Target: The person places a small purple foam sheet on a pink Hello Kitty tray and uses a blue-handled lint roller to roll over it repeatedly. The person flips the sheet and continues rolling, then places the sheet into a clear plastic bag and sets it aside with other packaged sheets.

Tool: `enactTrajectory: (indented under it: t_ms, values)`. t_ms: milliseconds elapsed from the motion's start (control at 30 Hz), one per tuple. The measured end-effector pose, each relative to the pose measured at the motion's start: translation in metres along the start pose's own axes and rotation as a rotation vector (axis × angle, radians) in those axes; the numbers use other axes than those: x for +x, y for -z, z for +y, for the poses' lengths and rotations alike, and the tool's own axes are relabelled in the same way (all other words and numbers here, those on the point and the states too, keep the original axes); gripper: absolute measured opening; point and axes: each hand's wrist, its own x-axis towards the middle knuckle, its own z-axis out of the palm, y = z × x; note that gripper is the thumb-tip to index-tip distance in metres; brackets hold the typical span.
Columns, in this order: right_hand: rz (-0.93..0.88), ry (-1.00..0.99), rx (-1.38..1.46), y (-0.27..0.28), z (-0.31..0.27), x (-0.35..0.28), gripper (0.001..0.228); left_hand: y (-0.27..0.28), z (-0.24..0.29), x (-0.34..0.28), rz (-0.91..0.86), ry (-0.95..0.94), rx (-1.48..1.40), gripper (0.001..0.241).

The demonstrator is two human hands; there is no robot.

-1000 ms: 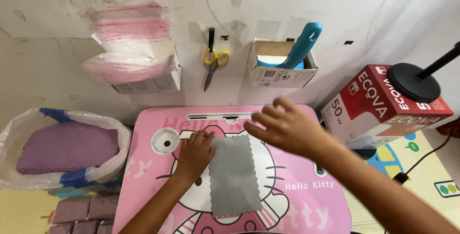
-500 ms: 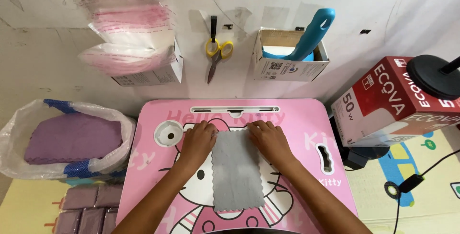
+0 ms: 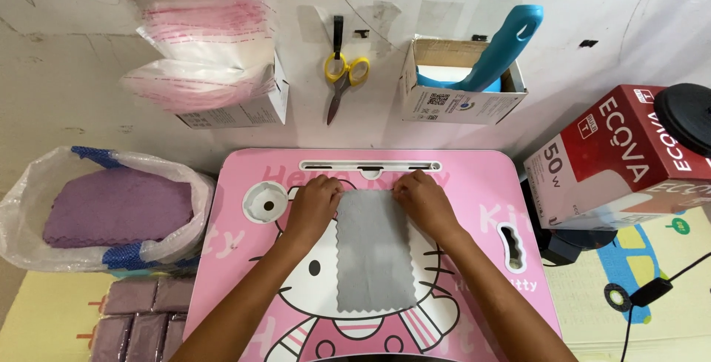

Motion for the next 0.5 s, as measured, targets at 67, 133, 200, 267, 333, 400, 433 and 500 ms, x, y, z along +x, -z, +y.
enactTrajectory:
  t_ms: [67,133,200,267,333,400,433,500]
  values:
    - [-0.003,-0.015,0.009,-0.003,0.006,0.006,0.01,-0.003,-0.002,0.007,0.06,-0.037,0.017,0.014]
    - [-0.014,-0.041,0.012,0.007,-0.003,0.007,0.012,-0.002,0.0,0.011,0.077,-0.05,0.001,0.013]
    - [-0.028,-0.067,0.015,0.012,-0.008,0.008,0.015,-0.003,-0.002,0.013,0.093,-0.06,-0.014,0.013]
    - [-0.04,-0.079,0.051,0.013,-0.007,0.01,0.021,-0.006,-0.005,0.014,0.096,-0.071,-0.006,0.012]
    - [-0.044,-0.071,0.01,0.016,-0.01,0.011,0.019,-0.008,-0.006,0.015,0.093,-0.063,-0.012,0.012]
    - [-0.045,-0.065,-0.032,0.012,-0.007,0.016,0.016,-0.007,-0.005,0.015,0.088,-0.057,-0.018,0.012]
    - [-0.036,-0.06,-0.016,0.006,-0.002,0.02,0.017,-0.006,-0.004,0.015,0.084,-0.054,-0.019,0.012]
    - [-0.03,-0.056,0.0,0.001,0.001,0.022,0.017,-0.006,-0.003,0.013,0.077,-0.049,-0.02,0.012]
